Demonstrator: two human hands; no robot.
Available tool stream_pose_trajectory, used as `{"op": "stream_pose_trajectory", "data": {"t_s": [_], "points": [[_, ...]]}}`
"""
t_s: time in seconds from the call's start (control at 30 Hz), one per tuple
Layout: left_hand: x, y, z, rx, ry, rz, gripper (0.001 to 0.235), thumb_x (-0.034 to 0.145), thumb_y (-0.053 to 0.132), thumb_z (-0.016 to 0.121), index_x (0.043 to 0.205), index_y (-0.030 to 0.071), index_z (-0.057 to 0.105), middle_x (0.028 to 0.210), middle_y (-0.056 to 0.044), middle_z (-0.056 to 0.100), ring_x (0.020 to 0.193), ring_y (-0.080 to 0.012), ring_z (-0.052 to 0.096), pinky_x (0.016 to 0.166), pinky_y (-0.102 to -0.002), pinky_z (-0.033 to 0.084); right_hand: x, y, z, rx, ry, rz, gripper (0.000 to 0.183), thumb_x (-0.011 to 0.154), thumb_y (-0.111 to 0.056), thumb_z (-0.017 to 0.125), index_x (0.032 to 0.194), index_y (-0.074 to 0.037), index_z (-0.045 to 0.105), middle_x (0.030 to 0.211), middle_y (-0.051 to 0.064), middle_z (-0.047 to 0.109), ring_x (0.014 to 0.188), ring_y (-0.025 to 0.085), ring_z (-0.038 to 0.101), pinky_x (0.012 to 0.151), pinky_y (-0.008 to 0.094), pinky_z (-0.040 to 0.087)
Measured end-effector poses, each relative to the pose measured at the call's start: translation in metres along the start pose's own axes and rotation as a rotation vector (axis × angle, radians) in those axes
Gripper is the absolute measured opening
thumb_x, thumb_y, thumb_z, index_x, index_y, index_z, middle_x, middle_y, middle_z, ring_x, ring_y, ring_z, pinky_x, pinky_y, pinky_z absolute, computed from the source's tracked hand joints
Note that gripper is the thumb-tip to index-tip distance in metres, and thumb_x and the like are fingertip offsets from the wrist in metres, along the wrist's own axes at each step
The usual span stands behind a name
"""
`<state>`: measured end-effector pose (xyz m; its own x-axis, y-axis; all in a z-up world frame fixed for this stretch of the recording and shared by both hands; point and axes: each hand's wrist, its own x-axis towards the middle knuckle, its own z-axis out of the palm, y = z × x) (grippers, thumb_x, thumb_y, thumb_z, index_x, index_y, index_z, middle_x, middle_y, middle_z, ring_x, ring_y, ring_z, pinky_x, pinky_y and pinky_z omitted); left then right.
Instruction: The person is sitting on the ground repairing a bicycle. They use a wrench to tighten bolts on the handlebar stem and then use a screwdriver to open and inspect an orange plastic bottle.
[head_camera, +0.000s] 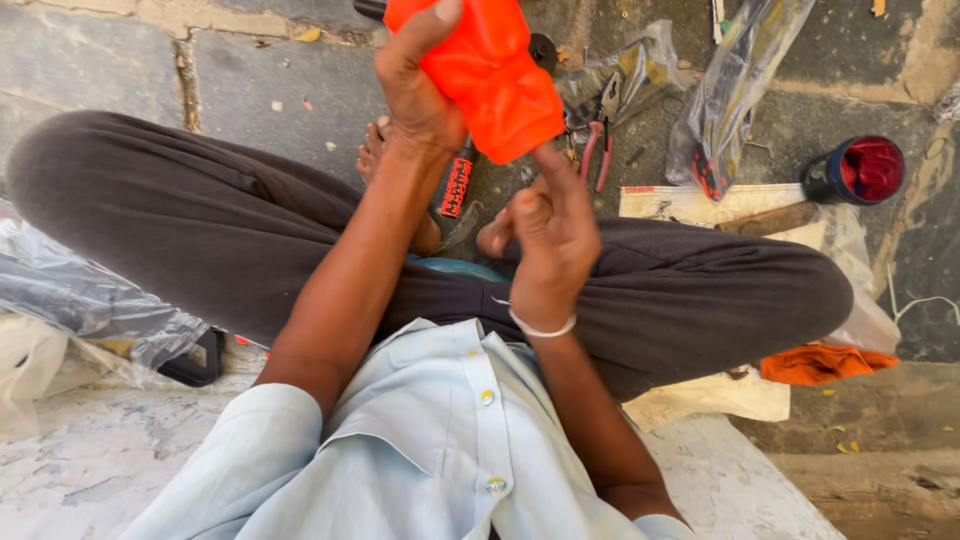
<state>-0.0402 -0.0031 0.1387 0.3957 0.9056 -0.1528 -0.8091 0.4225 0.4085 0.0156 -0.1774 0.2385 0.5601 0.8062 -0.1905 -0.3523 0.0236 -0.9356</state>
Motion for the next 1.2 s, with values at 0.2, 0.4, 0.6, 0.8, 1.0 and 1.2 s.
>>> {"op": "stream_pose_trajectory", "data": {"t_s": [0.2, 0.4, 0.6, 0.8, 1.0, 1.2], "points": [[-0.021, -0.005, 0.043, -0.009, -0.096, 0.038, 0.044, 0.096, 0.031, 0.075, 0.125, 0.0, 0.062, 0.115, -0.014, 0.07, 0.105, -0.0277, 0.069, 0.099, -0.046, 0.055, 0.031, 0.005, -0.04, 0.705, -0.023, 0.419, 0.037, 0.105, -0.024, 0.063, 0.135, -0.005, 0.055, 0.128, 0.011, 0.065, 0.082, 0.017, 0.067, 0.056, 0.025, 0.046], [-0.026, 0.003, 0.062, 0.074, -0.196, 0.027, 0.057, 0.096, 0.048, 0.073, 0.13, 0.005, 0.056, 0.121, -0.014, 0.068, 0.108, -0.0247, 0.069, 0.092, -0.043, 0.059, 0.027, 0.015, -0.036, 0.865, -0.038, 0.601, 0.029, 0.112, -0.032, 0.06, 0.131, -0.01, 0.056, 0.119, 0.004, 0.065, 0.076, 0.013, 0.065, 0.053, 0.02, 0.041], [-0.013, -0.001, 0.041, 0.023, -0.17, -0.145, 0.054, 0.099, 0.043, 0.072, 0.126, -0.002, 0.06, 0.117, -0.018, 0.069, 0.103, -0.027, 0.071, 0.088, -0.043, 0.062, 0.025, 0.022, -0.036, 0.985, -0.206, 0.579, 0.027, 0.117, -0.032, 0.053, 0.132, -0.011, 0.059, 0.126, 0.003, 0.069, 0.052, 0.004, 0.044, 0.046, 0.017, 0.032], [-0.001, -0.012, 0.03, 0.0, -0.236, -0.153, 0.053, 0.1, 0.041, 0.07, 0.125, -0.005, 0.062, 0.116, -0.02, 0.07, 0.102, -0.0302, 0.072, 0.09, -0.046, 0.061, 0.031, 0.014, -0.034, 0.907, -0.133, 0.536, 0.029, 0.105, -0.029, 0.055, 0.125, -0.008, 0.062, 0.122, 0.007, 0.074, 0.04, 0.002, 0.037, 0.038, 0.015, 0.029], [-0.049, 0.036, 0.047, 1.554, -0.168, 0.582, 0.09, 0.094, 0.041, 0.09, 0.155, 0.002, 0.038, 0.157, -0.017, 0.042, 0.153, -0.0297, 0.036, 0.129, -0.049, 0.035, 0.054, -0.02, -0.052, 0.056, 0.046, 0.205, 0.029, 0.103, -0.023, 0.068, 0.115, 0.003, 0.07, 0.088, 0.006, 0.072, 0.045, 0.005, 0.044, 0.039, 0.022, 0.03], [-0.037, 0.047, 0.046, 2.275, -0.829, 0.672, 0.101, 0.066, 0.028, 0.085, 0.152, -0.004, 0.041, 0.15, -0.019, 0.049, 0.143, -0.0326, 0.044, 0.116, -0.054, 0.038, 0.064, -0.024, -0.055, -0.281, -0.175, 0.165, 0.027, 0.105, -0.021, 0.071, 0.11, 0.006, 0.072, 0.075, 0.002, 0.062, 0.043, 0.004, 0.042, 0.038, 0.022, 0.029]]}}
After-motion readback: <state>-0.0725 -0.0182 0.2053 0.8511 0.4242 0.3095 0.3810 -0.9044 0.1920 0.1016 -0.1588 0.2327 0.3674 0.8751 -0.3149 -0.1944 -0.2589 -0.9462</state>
